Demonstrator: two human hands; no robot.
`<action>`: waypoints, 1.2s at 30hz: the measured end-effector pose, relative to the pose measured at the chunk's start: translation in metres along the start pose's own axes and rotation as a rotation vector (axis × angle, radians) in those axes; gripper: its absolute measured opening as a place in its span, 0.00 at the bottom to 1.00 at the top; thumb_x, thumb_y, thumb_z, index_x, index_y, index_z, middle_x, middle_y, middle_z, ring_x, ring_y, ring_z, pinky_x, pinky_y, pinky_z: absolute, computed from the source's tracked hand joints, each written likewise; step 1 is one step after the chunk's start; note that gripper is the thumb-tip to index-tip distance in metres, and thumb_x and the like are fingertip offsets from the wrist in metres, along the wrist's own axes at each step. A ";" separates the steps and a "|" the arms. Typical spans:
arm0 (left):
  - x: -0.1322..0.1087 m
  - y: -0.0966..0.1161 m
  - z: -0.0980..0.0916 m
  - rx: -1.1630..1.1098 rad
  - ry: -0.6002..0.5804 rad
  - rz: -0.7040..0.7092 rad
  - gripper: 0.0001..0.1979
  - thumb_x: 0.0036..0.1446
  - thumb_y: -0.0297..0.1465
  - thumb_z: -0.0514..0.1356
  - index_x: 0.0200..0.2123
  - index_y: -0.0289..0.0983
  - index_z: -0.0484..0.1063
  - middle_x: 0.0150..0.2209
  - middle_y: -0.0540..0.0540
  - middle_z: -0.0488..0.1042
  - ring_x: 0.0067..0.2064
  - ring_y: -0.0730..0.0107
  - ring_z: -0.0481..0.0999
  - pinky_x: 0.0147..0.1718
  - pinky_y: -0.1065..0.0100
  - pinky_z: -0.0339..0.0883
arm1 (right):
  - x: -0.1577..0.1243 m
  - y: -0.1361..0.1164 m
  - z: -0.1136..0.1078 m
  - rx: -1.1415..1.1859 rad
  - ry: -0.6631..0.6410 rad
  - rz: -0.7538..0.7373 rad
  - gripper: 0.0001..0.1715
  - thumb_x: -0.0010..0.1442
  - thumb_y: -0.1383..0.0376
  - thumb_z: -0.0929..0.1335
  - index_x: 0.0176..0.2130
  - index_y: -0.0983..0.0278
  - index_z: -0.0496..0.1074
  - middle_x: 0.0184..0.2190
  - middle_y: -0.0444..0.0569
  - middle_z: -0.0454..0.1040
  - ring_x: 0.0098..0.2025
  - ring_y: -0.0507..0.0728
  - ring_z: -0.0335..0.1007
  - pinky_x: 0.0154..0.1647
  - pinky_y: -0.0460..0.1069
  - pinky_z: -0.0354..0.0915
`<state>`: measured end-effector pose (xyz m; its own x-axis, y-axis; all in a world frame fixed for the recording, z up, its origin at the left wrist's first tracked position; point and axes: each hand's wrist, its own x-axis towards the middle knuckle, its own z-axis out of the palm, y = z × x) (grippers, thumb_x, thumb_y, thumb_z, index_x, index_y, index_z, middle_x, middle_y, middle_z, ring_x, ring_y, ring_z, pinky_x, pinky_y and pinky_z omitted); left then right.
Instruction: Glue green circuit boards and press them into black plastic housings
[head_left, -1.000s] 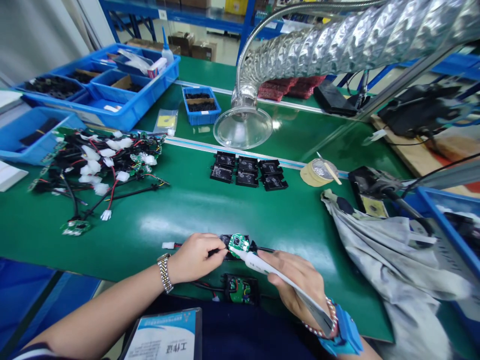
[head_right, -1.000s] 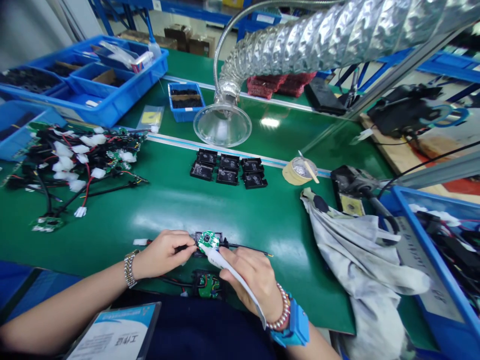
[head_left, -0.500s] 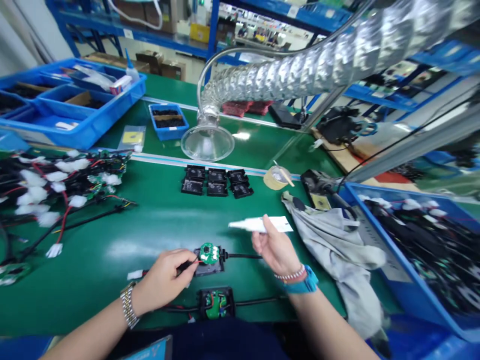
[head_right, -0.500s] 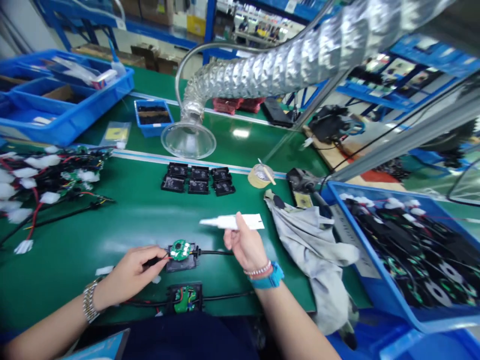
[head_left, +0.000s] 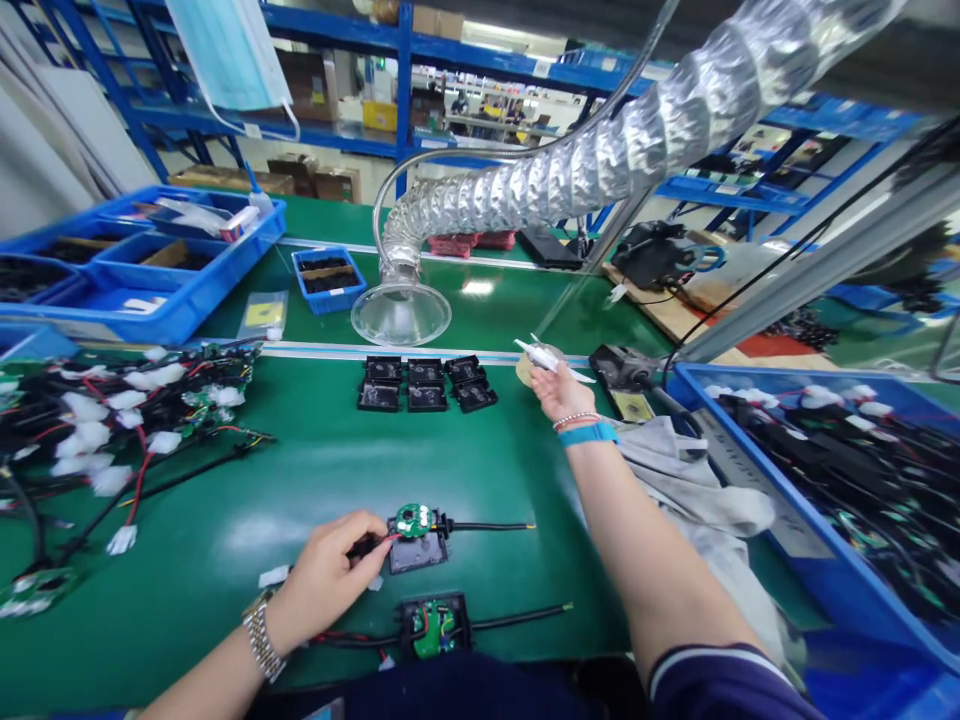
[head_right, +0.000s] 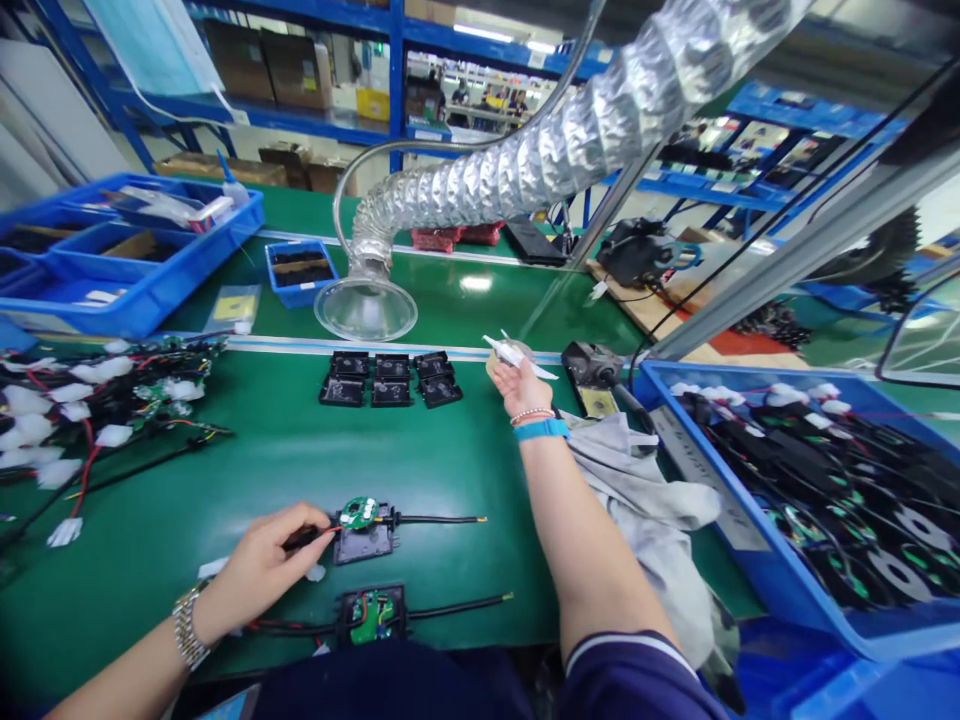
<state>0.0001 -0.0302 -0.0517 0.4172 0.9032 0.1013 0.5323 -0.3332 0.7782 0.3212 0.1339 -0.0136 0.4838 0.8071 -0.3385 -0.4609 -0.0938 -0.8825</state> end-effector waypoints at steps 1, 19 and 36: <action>0.000 0.001 -0.001 0.000 0.012 0.014 0.08 0.57 0.33 0.52 0.29 0.37 0.66 0.25 0.51 0.68 0.26 0.74 0.66 0.26 0.75 0.60 | -0.010 0.002 -0.001 -0.024 -0.016 0.038 0.16 0.64 0.64 0.57 0.28 0.68 0.64 0.18 0.46 0.68 0.20 0.48 0.67 0.20 0.41 0.65; 0.005 0.030 -0.025 0.262 0.114 0.324 0.09 0.59 0.26 0.49 0.37 0.36 0.69 0.36 0.45 0.70 0.34 0.72 0.70 0.32 0.72 0.66 | -0.193 0.059 -0.046 -1.326 -0.860 -1.012 0.12 0.63 0.69 0.57 0.34 0.66 0.66 0.27 0.50 0.70 0.30 0.54 0.67 0.31 0.48 0.64; 0.019 0.015 -0.018 0.594 -0.349 0.319 0.19 0.57 0.44 0.50 0.46 0.42 0.69 0.49 0.42 0.62 0.42 0.62 0.68 0.33 0.64 0.68 | -0.195 0.069 -0.045 -1.572 -0.873 -1.088 0.11 0.56 0.76 0.59 0.30 0.66 0.67 0.25 0.48 0.68 0.26 0.53 0.63 0.26 0.47 0.58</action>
<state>0.0028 -0.0127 -0.0266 0.7734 0.6338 -0.0132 0.6132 -0.7427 0.2690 0.2288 -0.0559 -0.0228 -0.5477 0.8182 0.1746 0.7949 0.5740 -0.1967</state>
